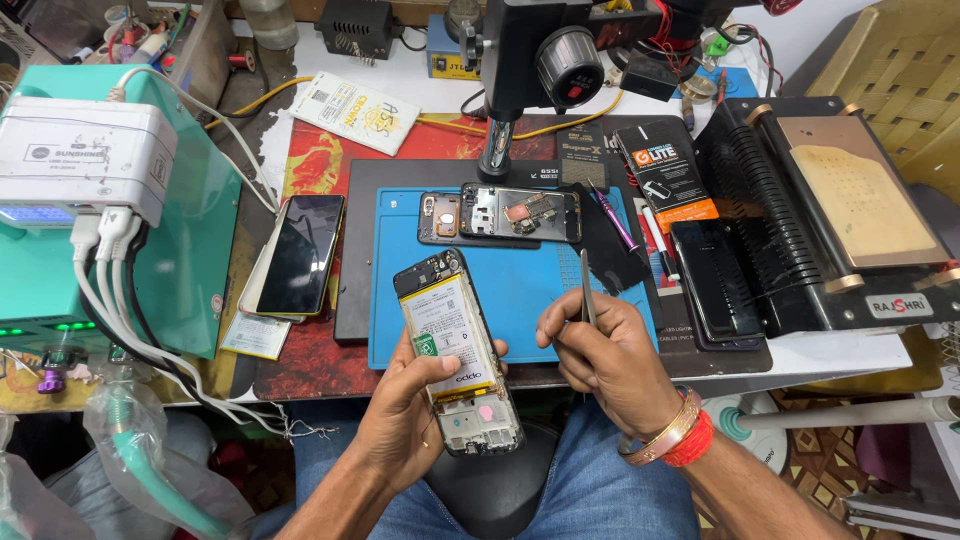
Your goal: The person repairs a disassembled smartphone at a workbench. They hold the phone chassis with the battery exposed, use tweezers to pry and lift the battery and adjust internal components, flip the phone to work on its edges, and set it on the repair mat while continuing to work on it with the tweezers.
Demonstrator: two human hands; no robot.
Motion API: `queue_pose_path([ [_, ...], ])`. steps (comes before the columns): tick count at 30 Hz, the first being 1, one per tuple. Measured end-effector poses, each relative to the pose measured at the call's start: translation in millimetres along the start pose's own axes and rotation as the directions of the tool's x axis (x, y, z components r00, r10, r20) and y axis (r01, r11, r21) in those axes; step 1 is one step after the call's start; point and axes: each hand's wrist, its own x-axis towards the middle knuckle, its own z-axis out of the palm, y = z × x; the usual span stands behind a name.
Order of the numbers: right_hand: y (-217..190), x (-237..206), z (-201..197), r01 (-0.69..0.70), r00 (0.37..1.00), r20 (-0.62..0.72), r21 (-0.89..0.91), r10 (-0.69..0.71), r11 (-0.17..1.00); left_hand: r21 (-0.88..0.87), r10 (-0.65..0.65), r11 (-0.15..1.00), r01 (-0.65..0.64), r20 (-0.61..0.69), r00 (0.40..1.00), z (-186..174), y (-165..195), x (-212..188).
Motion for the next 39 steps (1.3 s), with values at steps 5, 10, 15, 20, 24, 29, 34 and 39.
queue_pose_path([
  [5,3.5,-0.2,-5.7,0.051,0.998,0.023,0.02,-0.052,0.998,0.008,-0.003,1.0,0.003,-0.005,1.0,0.1,-0.3,0.8],
  [10,5.7,0.3,-7.9,0.075,0.997,0.016,-0.005,-0.075,0.997,0.012,-0.01,1.0,0.011,-0.013,1.0,0.3,0.2,0.2],
  [15,0.5,-1.0,0.8,0.029,0.993,-0.108,-0.159,-0.047,0.987,0.005,-0.017,1.0,0.017,-0.004,1.0,0.1,1.0,-1.3],
  [20,-5.6,-0.3,7.4,0.083,0.991,-0.075,-0.269,-0.107,0.959,-0.002,-0.033,0.999,0.033,-0.017,0.999,-0.5,0.2,-0.7],
  [24,-3.5,0.7,4.6,0.048,0.994,-0.084,-0.222,-0.068,0.974,-0.029,-0.039,0.999,0.039,-0.021,0.999,-2.7,-0.4,-0.5],
  [29,2.1,2.2,-3.6,0.049,0.993,-0.093,-0.243,-0.073,0.969,-0.028,-0.049,0.998,0.048,-0.037,0.998,-4.4,-0.5,-0.3],
  [34,5.8,2.6,-10.2,0.162,0.986,0.016,-0.236,-0.163,0.958,-0.028,-0.053,0.998,0.052,-0.049,0.997,-4.9,-0.6,-0.1],
  [39,5.3,2.8,-9.3,0.118,0.99,-0.056,-0.186,-0.13,0.975,-0.023,-0.046,0.999,0.045,-0.041,0.998,-5.9,-0.9,0.0],
])
